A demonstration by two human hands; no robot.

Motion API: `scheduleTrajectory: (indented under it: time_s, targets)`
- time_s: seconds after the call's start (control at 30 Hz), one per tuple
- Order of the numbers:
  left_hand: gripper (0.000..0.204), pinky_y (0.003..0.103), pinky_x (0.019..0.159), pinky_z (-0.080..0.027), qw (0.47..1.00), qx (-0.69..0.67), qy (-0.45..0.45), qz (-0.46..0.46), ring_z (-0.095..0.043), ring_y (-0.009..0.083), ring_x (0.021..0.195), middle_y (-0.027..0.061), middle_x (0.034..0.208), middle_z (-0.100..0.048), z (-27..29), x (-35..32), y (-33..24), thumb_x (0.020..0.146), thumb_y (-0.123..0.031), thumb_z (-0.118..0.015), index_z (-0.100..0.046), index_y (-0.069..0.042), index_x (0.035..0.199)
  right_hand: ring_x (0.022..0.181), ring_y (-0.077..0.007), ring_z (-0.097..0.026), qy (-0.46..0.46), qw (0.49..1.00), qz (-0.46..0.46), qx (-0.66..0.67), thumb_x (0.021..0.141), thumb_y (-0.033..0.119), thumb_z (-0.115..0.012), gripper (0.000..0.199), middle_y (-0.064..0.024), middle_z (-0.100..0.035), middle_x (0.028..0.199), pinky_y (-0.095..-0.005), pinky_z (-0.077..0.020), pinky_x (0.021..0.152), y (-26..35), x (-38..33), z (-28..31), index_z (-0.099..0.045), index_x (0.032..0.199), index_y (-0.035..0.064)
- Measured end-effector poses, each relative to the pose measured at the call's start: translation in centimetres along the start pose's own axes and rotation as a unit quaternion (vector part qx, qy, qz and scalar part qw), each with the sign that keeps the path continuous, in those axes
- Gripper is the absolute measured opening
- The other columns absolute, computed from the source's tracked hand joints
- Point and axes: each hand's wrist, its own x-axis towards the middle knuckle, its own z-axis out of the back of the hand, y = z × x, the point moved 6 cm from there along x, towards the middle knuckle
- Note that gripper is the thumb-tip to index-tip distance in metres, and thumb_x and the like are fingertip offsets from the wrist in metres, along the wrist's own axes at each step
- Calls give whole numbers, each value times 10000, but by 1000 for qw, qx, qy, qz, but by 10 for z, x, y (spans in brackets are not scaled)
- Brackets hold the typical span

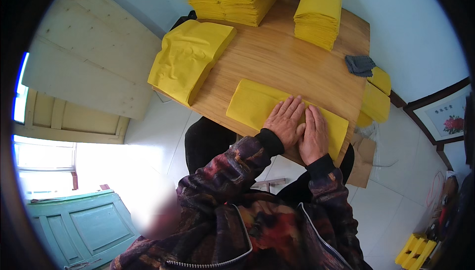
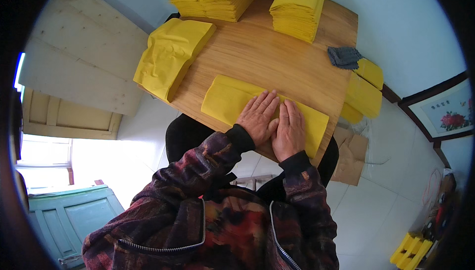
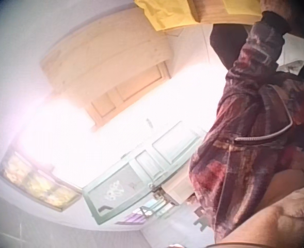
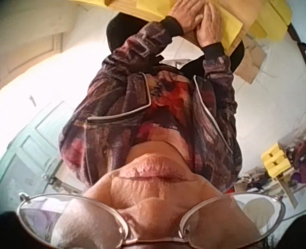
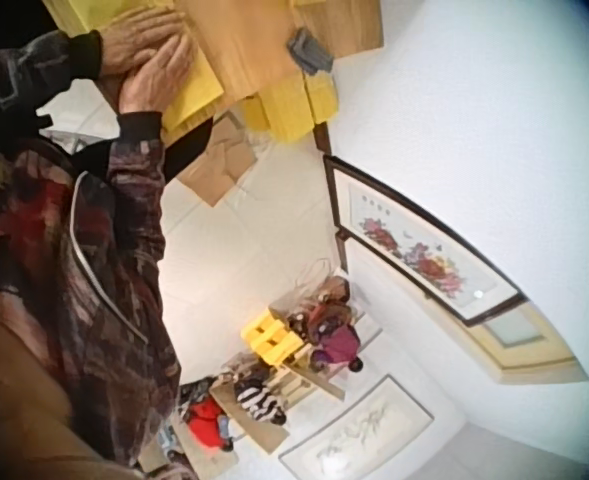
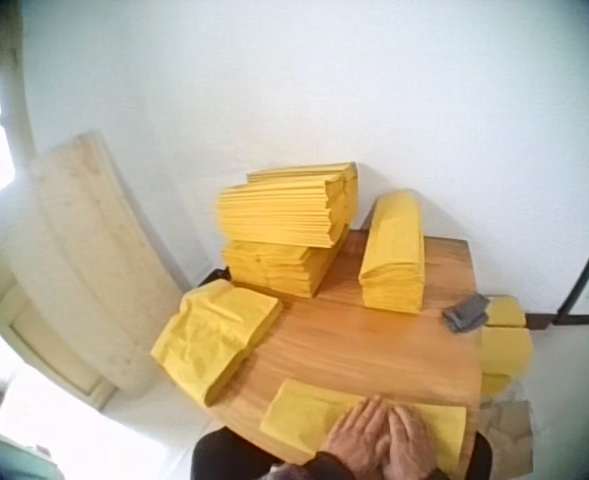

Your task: The person folds yellow paper sheets on a wooden table, repeatedly folding each sheet in half and pressing the creases. The person stacks the folded sheets into a growing pile on the table.

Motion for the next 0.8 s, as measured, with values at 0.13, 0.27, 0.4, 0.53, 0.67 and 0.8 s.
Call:
scheduleTrajectory:
  time_s: [0.13,0.27,0.4,0.53,0.67,0.8]
  targets:
    - [686,423,1150,-154,999,40,0,29,-212,273,1419,118,1525,-260,12,-4,18,896,-446,-479,-323,-51,1435,1299,-331,-369,15,1000,13,-4,801,144,-656,595,-152,-384,1396,-439,-297,1078,1,-1,0,-409,1318,-17]
    - [712,436,1146,-162,994,87,-3,69,-205,275,1421,107,1535,-240,29,-6,49,880,-444,-517,-306,-63,1444,1304,-329,-360,23,1000,13,-7,783,168,-684,638,-145,-378,1400,-447,-296,1078,2,-1,1,-400,1327,-10]
    - [706,438,1143,-168,986,120,-12,114,-213,263,1420,83,1536,-247,45,-9,80,880,-433,-522,-297,-85,1452,1307,-328,-360,28,999,9,-15,777,184,-694,643,-140,-383,1398,-447,-292,1082,3,-3,2,-410,1321,-9]
    - [700,434,1148,-153,984,115,-27,132,-211,252,1420,78,1534,-254,51,-14,96,898,-472,-490,-305,-80,1448,1309,-322,-360,17,1000,1,-14,772,188,-700,646,-137,-387,1397,-444,-289,1085,-1,-3,2,-416,1318,-8]
    - [696,433,1147,-154,983,131,-26,122,-210,253,1420,70,1537,-250,50,-14,99,899,-461,-486,-294,-87,1453,1281,-340,-379,3,1000,-5,3,777,139,-674,636,-150,-393,1392,-450,-294,1079,2,-3,9,-401,1332,-10]
    - [695,431,1146,-152,982,141,-32,125,-211,253,1420,68,1536,-251,49,-14,99,895,-457,-490,-294,-95,1455,1313,-328,-359,8,1000,28,-2,793,153,-657,634,-148,-388,1407,-479,-278,1082,34,-5,7,-394,1350,4]
